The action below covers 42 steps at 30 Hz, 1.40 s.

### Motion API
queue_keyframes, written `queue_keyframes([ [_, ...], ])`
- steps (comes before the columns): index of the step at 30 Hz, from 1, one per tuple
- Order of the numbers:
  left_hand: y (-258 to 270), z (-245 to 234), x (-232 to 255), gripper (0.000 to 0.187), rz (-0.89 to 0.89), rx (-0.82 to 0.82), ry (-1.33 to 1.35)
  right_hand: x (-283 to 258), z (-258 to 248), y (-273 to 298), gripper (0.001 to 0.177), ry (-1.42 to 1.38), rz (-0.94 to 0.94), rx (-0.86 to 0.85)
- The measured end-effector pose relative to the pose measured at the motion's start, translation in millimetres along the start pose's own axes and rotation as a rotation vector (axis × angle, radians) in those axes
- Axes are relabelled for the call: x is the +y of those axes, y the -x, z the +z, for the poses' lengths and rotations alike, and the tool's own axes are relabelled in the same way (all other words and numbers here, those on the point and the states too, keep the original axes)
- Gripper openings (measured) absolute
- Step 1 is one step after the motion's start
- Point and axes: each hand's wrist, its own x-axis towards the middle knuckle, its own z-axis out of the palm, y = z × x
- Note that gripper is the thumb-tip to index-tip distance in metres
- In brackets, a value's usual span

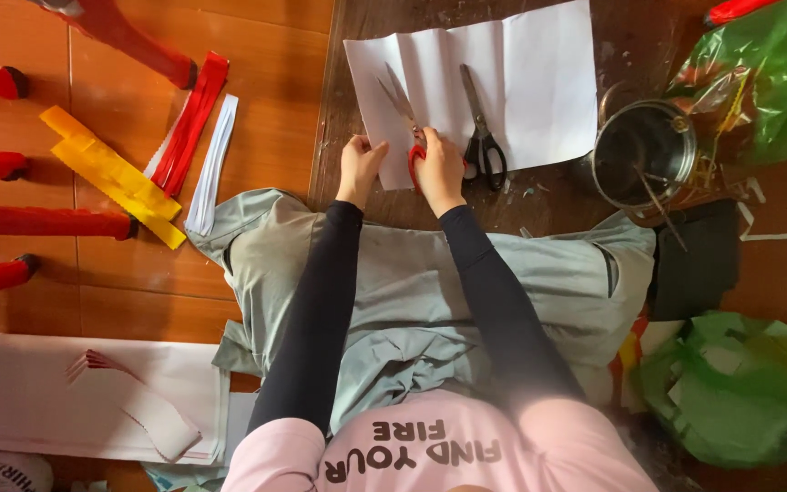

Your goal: Cutting and folding white paper into strips.

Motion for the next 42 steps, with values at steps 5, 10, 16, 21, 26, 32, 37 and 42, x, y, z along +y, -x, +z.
queue_keyframes([
  [5, 18.5, -15.5, 19.0, 0.024, -0.069, 0.09, -0.459, -6.8, 0.6, -1.0, 0.027, 0.039, 0.064, -0.029],
  [10, 21.6, -26.5, -2.8, 0.025, -0.085, 0.084, -0.332, -11.7, -16.7, 2.0, 0.033, 0.068, 0.073, -0.101],
  [16, 16.5, -34.6, -23.3, 0.024, -0.002, 0.041, -0.345, -15.7, -85.0, 70.6, 0.032, -0.341, 0.054, -0.208],
  [21, 33.9, -36.3, 24.3, 0.022, -0.026, 0.015, -0.315, -35.8, -141.8, 151.1, 0.041, -1.216, 0.79, -0.936],
  [26, 47.2, -35.9, 49.4, 0.021, -0.065, -0.05, -0.094, -34.1, -122.2, 160.6, 0.054, -1.29, 0.896, -1.027],
  [32, 50.1, -37.6, 57.1, 0.022, -0.135, -0.084, 0.083, -44.3, -90.6, 128.4, 0.063, -1.242, 0.787, -0.978],
  [37, 49.6, -37.4, 55.0, 0.022, -0.12, -0.088, 0.044, -58.9, -77.1, 115.8, 0.057, -1.251, 0.724, -0.889],
  [42, 44.5, -37.6, 41.2, 0.024, -0.146, -0.073, 0.037, -65.5, -70.8, 116.7, 0.048, -1.286, 0.713, -0.816],
])
